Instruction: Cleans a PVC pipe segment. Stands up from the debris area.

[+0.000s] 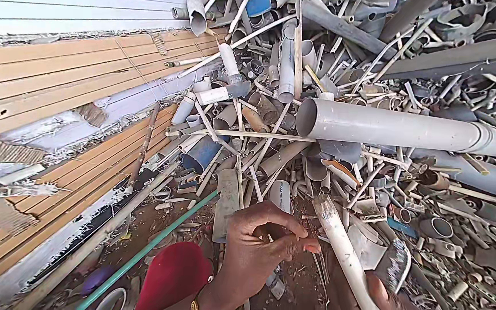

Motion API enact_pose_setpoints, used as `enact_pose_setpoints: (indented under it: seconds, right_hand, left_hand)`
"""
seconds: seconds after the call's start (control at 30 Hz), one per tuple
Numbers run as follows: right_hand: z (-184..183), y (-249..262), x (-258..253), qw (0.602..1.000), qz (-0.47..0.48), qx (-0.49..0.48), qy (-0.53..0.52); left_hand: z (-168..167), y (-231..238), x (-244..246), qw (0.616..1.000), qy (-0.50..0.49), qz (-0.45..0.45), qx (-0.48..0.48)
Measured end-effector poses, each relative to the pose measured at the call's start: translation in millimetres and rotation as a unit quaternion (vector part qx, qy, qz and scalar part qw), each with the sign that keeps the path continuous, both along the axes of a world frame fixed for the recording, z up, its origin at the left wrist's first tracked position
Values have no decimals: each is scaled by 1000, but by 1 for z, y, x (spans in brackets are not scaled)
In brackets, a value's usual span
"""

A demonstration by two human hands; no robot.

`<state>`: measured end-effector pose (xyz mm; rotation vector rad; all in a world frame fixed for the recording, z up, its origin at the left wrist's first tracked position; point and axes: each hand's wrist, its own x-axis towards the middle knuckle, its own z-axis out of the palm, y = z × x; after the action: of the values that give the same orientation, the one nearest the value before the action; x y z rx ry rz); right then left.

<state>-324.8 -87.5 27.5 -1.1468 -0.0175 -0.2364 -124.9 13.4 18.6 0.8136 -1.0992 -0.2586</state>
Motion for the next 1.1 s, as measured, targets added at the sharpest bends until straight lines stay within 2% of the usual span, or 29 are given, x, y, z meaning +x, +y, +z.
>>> enact_pose_setpoints:
  seconds: [0.23,0.33,0.4,0.5,0.6,0.7,0.8,0.87,0.9,1.0,1.1]
  right_hand:
    - [-2,-2,-3,1000,-10,2,15]
    - [4,8,-3,994,-64,-66,56]
    - [10,16,-3,982,-94,-137,87]
    - [9,23,-2,963,-124,-209,118]
    - [0,18,0,957,-135,-230,113]
    - [-4,16,1,956,-146,-228,110]
    - [-5,16,2,953,-156,-240,98]
    - [-5,16,1,944,-166,-269,93]
    - [-3,15,0,939,-169,-284,93]
    - [1,12,-4,920,-178,-336,95]
    - [-3,7,-5,923,-160,-338,89]
  left_hand:
    - [2,-2,-3,996,-36,4,76]
    - [4,-2,-4,995,-30,-1,96]
    - [5,1,-3,989,-5,-83,124]
    - [4,3,-2,959,62,-221,168]
    - [2,4,-3,942,132,-243,192]
    - [-1,3,1,941,119,-252,191]
    - [0,0,-2,973,38,-168,154]
    - [1,-1,-5,989,-63,-27,128]
    - [1,-2,-3,986,-119,46,111]
    - [2,-3,10,935,-287,200,51]
    - [7,2,24,885,-404,227,42]
